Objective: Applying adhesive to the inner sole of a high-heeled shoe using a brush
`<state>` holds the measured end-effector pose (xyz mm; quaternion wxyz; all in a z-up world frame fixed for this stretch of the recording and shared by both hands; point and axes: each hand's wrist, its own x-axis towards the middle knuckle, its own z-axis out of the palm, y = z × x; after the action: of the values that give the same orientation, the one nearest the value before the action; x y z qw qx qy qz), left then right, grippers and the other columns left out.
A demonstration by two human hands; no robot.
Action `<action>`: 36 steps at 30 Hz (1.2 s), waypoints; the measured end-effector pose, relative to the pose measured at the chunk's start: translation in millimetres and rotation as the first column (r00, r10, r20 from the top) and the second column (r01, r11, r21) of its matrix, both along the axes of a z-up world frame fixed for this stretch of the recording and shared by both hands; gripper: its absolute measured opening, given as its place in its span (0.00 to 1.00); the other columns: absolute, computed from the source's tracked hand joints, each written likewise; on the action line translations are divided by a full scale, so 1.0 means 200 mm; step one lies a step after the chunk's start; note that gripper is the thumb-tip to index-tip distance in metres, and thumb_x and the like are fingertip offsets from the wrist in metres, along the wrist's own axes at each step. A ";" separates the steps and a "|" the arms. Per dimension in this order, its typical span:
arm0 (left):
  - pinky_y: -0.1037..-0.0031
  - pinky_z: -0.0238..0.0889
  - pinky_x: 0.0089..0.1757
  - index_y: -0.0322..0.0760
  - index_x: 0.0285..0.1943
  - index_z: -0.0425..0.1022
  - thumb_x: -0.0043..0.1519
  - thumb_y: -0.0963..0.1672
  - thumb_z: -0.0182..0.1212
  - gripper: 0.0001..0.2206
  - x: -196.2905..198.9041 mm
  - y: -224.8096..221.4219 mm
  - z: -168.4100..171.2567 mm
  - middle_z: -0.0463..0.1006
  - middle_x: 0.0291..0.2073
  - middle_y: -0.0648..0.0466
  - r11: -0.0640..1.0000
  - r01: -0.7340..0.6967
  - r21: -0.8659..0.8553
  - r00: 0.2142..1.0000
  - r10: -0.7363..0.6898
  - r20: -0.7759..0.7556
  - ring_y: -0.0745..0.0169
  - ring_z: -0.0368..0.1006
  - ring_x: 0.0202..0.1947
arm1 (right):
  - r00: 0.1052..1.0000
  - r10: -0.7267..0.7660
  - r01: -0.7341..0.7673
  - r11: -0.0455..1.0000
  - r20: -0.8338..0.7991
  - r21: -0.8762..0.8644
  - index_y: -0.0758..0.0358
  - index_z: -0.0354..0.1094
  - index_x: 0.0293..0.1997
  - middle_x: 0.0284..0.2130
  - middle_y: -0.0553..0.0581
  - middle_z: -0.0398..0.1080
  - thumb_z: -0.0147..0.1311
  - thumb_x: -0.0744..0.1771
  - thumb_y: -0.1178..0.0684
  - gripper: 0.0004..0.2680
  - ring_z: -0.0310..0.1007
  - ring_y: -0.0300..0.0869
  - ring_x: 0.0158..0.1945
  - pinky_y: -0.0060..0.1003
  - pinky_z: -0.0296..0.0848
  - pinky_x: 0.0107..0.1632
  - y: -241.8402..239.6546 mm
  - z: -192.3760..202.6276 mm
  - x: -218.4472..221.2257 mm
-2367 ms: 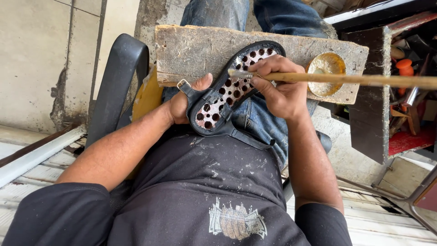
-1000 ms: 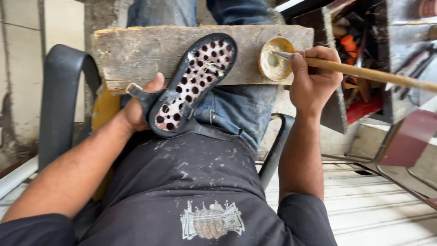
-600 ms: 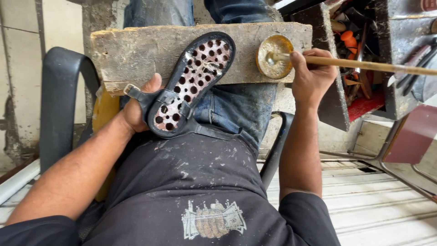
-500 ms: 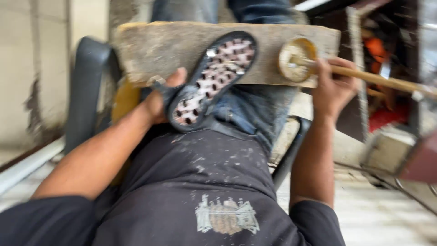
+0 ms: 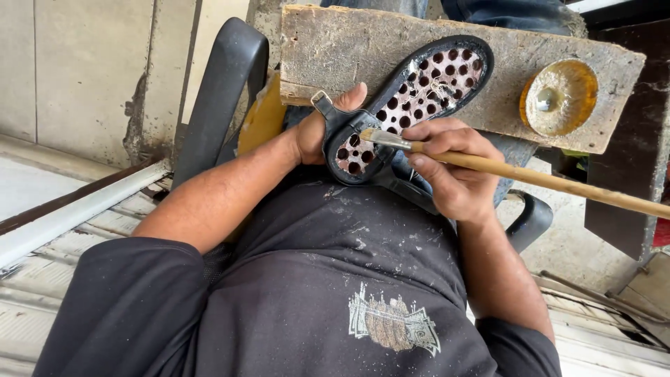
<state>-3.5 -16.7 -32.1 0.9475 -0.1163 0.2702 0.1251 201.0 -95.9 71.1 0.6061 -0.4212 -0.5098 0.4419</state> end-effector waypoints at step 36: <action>0.43 0.61 0.62 0.23 0.59 0.72 0.66 0.55 0.56 0.28 0.01 0.04 0.24 0.78 0.53 0.34 0.976 -0.024 0.218 1.000 0.026 -0.007 0.41 0.75 0.57 | 0.992 -0.123 0.120 0.990 0.039 0.078 0.76 0.62 0.37 0.36 0.72 0.69 0.62 0.66 0.71 0.08 0.79 0.63 0.50 0.45 0.78 0.47 0.10 -0.14 0.02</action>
<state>-1.2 -8.8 15.6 0.9516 -0.0147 0.2581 0.1664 205.9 -76.3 42.1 0.6362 -0.4378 -0.5128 0.3751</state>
